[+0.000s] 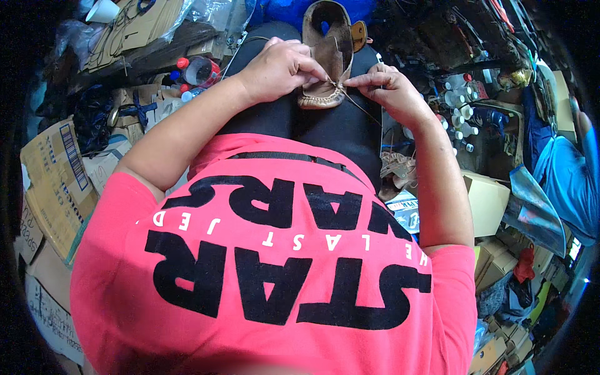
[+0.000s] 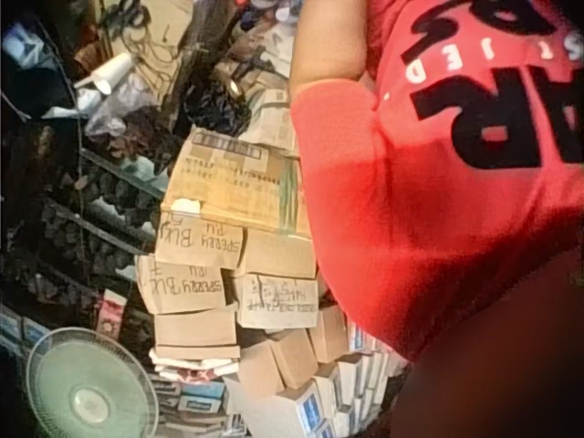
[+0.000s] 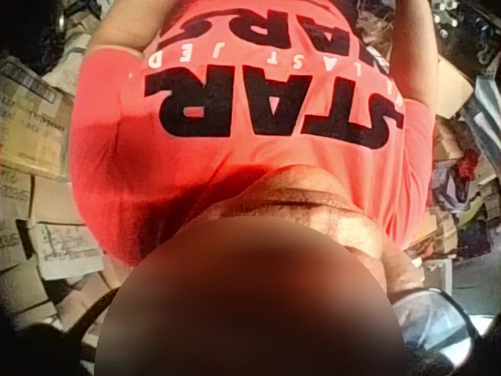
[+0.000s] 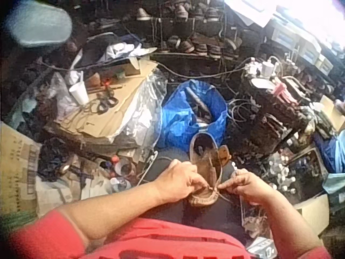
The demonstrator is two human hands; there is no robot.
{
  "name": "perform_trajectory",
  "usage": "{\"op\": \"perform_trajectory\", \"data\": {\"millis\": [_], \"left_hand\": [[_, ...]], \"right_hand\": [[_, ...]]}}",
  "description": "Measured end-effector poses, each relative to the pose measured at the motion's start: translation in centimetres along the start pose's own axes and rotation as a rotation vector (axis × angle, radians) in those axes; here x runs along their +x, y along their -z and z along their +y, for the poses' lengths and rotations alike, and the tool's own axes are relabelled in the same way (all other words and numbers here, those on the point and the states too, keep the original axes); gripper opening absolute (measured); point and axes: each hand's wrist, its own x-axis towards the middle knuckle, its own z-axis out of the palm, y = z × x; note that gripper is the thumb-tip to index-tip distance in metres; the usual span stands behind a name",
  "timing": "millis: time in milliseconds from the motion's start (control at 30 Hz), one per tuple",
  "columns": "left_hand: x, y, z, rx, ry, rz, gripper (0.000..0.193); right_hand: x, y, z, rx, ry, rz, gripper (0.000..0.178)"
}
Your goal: Hand-stitching a leather shoe upper using a needle and thread.
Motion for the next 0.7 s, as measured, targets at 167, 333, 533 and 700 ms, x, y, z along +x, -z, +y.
{"op": "perform_trajectory", "data": {"millis": [167,333,533,700], "left_hand": [[1.3,0.4,-0.5,-0.014,-0.156,-0.041,0.014],[-0.6,0.7,1.8,0.117,-0.136,0.021,0.019],[-1.5,1.2,0.9,0.042,0.052,0.001,0.023],[-0.7,0.6,0.8,-0.042,0.059,-0.019,0.023]], "right_hand": [[0.0,-0.1,-0.4,0.014,0.01,-0.014,0.037],[-1.5,-0.5,-2.7,-0.314,0.06,0.077,0.03],[-1.8,-0.9,-3.4,-0.352,0.081,0.152,0.035],[-1.5,-1.1,-2.3,-0.038,-0.036,0.11,0.031]]}}
